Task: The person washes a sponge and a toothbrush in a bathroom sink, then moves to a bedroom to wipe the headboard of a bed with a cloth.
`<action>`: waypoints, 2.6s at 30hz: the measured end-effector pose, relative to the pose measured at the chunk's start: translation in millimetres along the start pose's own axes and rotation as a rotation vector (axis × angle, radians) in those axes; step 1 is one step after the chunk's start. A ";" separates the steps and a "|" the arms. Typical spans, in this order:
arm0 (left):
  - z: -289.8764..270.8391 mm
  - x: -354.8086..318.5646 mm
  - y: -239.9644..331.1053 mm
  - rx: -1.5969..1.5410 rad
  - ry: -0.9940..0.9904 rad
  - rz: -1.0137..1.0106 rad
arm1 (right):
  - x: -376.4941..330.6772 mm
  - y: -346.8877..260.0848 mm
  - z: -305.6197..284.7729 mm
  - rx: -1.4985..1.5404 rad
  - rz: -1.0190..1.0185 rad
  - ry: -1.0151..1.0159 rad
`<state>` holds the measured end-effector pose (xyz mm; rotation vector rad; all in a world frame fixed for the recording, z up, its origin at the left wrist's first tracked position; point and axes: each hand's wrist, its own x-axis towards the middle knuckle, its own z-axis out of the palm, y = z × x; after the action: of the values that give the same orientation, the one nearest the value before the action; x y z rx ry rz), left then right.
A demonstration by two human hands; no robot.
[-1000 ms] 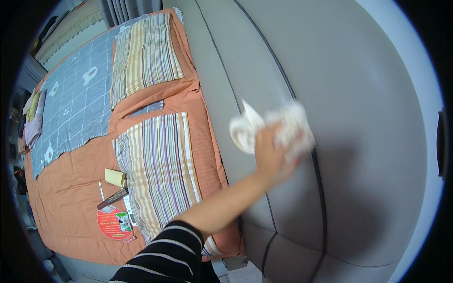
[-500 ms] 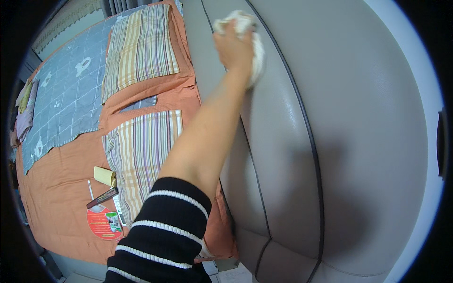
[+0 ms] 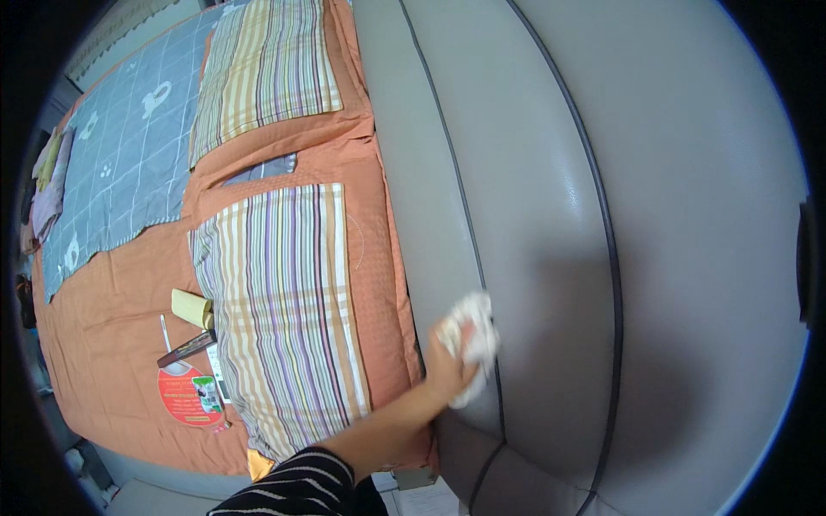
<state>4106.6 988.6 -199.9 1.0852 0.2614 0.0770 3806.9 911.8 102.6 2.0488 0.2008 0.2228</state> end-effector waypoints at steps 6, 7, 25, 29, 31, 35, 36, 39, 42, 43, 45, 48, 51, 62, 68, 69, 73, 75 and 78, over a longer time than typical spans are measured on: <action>-17.8 283.0 50.9 0.412 0.744 0.445 | 0.0 26.0 -17.1 0.048 -0.269 -0.324; -44.4 331.8 61.2 0.465 0.761 0.508 | -9.2 36.2 -12.2 0.063 -0.387 -0.362; -2.7 -39.2 -90.1 0.422 0.247 0.144 | -15.9 23.0 15.8 0.059 -0.247 -0.234; -30.5 125.7 -56.4 0.508 0.483 0.389 | 0.0 14.8 10.7 0.056 -0.211 -0.196; -51.4 206.5 -50.1 0.632 0.597 0.430 | 17.7 -1.7 -1.8 0.025 -0.085 -0.187; -92.3 315.1 -3.8 0.580 0.720 0.301 | 7.7 2.5 9.5 0.002 -0.086 -0.097; -88.7 310.2 -11.1 0.472 0.660 0.283 | 0.9 2.9 16.4 -0.015 -0.091 -0.068; -81.7 286.4 -27.1 0.300 0.536 0.324 | -15.6 8.6 27.3 -0.003 -0.131 -0.039; -66.5 208.7 -57.3 0.186 0.461 0.318 | 2.5 -3.0 19.4 0.021 -0.038 -0.043; -62.6 178.1 -64.5 0.130 0.458 0.293 | 10.6 -5.6 15.3 0.023 0.010 -0.034; -33.1 104.2 -74.8 0.013 0.512 0.195 | -0.7 -6.8 29.1 0.033 0.065 0.072; -9.3 -23.2 -89.2 0.100 0.495 -0.074 | -2.3 -11.8 36.9 0.057 0.138 0.257; -2.1 -107.1 -99.6 0.111 0.333 0.059 | 2.9 -13.9 41.8 0.095 0.158 0.326; -85.2 198.1 -10.4 0.122 0.280 0.125 | -7.3 -10.7 51.5 0.106 0.085 0.383; -30.5 1.6 -82.6 0.106 0.269 0.063 | -15.1 -18.1 44.0 0.063 0.127 0.269; -19.3 -50.3 -93.1 0.313 0.314 0.128 | -16.5 -19.0 44.8 0.070 0.132 0.283; 4.5 -190.1 -74.8 0.374 -0.259 0.084 | -21.6 -16.1 55.4 0.077 0.149 0.300; 8.0 -194.6 -65.1 0.112 -0.152 -0.292 | -24.8 -14.8 53.9 0.071 0.165 0.293; -1.0 -113.2 -20.3 0.070 -0.070 0.111 | -34.5 -8.8 46.4 0.016 0.096 0.203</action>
<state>3995.6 958.5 -198.7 1.1692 0.1415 0.1298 3784.3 868.2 70.9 2.0532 0.2297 0.4911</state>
